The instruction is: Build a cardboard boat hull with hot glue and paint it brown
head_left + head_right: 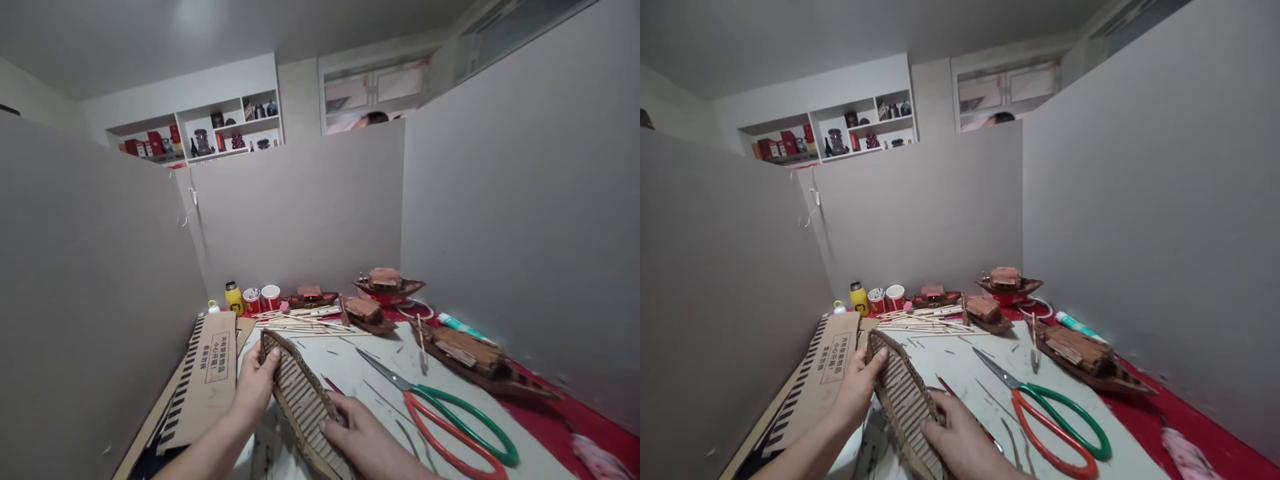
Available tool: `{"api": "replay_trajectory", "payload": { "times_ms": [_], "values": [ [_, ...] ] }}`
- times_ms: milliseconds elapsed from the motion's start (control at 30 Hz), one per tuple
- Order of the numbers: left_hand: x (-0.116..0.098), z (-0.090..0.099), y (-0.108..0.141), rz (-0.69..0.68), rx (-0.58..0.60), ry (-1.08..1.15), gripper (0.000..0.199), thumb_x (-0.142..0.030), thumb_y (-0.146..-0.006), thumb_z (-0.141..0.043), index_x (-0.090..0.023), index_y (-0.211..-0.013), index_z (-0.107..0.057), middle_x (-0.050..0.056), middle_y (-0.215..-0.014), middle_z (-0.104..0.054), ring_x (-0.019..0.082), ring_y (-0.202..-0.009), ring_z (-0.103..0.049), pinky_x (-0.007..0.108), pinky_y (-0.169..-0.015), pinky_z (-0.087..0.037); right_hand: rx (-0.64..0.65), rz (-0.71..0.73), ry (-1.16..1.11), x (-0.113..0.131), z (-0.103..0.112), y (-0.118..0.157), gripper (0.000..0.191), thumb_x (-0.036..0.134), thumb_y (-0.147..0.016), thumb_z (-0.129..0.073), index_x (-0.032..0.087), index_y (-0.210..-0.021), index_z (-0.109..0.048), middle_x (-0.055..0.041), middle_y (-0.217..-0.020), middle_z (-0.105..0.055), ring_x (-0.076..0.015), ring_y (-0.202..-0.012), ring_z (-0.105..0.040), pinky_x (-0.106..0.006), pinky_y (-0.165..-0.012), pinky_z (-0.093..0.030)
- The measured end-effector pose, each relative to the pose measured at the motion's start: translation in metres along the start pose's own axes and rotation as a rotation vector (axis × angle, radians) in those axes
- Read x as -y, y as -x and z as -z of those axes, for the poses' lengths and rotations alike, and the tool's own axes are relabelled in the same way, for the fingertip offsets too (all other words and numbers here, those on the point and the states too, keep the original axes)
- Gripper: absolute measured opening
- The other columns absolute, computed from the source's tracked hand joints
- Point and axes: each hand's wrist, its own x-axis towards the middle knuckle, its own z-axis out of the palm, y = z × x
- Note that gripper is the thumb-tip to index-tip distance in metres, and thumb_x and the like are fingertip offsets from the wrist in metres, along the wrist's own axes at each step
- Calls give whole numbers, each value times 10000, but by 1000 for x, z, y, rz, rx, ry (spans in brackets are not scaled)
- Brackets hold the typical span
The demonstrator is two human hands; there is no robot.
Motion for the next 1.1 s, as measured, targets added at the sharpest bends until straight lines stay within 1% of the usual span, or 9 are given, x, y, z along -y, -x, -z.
{"api": "replay_trajectory", "payload": {
  "times_ms": [100, 300, 467, 567, 633, 767, 900, 1000, 1100],
  "values": [
    [4, 3, -4, 71, 1, -10, 366, -384, -747, -657, -154, -1031, -656, 88, -1001, -721, 231, -948, -641, 300, -809, -480, 17, -30, 48, 1, 2, -1, 361, 241, -648, -500, 115, -930, -686, -54, -829, -712, -227, -806, -650, -291, -746, -489],
    [-6, 21, -16, 199, 63, -157, 493, -316, -657, -668, -175, -1124, -595, 56, -890, -694, 188, -798, -622, 230, -584, -404, 60, -125, 467, 11, 31, -8, 331, 185, -630, -454, 141, -859, -689, -17, -768, -681, -179, -736, -616, -219, -593, -421],
    [-16, 40, -15, 225, 322, -383, 392, -327, -610, -730, -140, -951, -677, 1, -668, -609, 126, -605, -513, 221, -540, -325, 54, -119, 638, 22, 65, -10, 273, 197, -639, -550, 179, -842, -732, -1, -776, -655, -167, -720, -573, -223, -594, -391],
    [-19, 46, -1, 234, 505, -539, 392, -322, -614, -742, -150, -966, -711, 9, -677, -629, 135, -606, -516, 235, -563, -352, 80, -138, 703, 23, 71, -7, 309, 236, -637, -605, 214, -908, -752, -4, -809, -676, -189, -747, -589, -240, -615, -405],
    [-18, 46, 11, 227, 569, -659, 420, -311, -613, -740, -180, -1012, -720, 21, -742, -664, 158, -641, -539, 248, -575, -373, 89, -148, 737, 20, 70, -5, 338, 249, -618, -637, 224, -933, -757, -16, -859, -693, -212, -782, -602, -259, -647, -421],
    [-10, 44, 31, 153, 574, -891, 274, -266, -646, -675, -216, -900, -762, 13, -740, -684, 185, -662, -537, 275, -595, -369, 147, -135, 771, 19, 61, -3, 314, 274, -608, -680, 231, -906, -769, -18, -847, -702, -217, -781, -615, -268, -659, -434],
    [-1, 45, 38, 77, 533, -1018, 222, -203, -694, -563, -208, -771, -771, 6, -680, -676, 184, -664, -531, 280, -605, -354, 184, -78, 779, 32, 64, -3, 306, 362, -782, -561, 215, -982, -739, -19, -791, -701, -185, -729, -635, -243, -624, -454],
    [3, 49, 38, 66, 491, -1067, 250, -210, -704, -548, -194, -806, -776, 14, -707, -696, 190, -680, -562, 273, -586, -357, 103, -43, 857, 44, 85, -3, 339, 372, -851, -470, 190, -1016, -704, -57, -880, -718, -204, -770, -662, -255, -656, -479],
    [6, 52, 38, 64, 452, -1102, 265, -237, -714, -549, -190, -842, -777, 24, -733, -713, 201, -697, -588, 270, -570, -358, -61, -25, 1019, 48, 117, 2, 302, 381, -843, -502, 179, -939, -704, -113, -994, -713, -273, -928, -652, -317, -805, -463]
  ]
}}
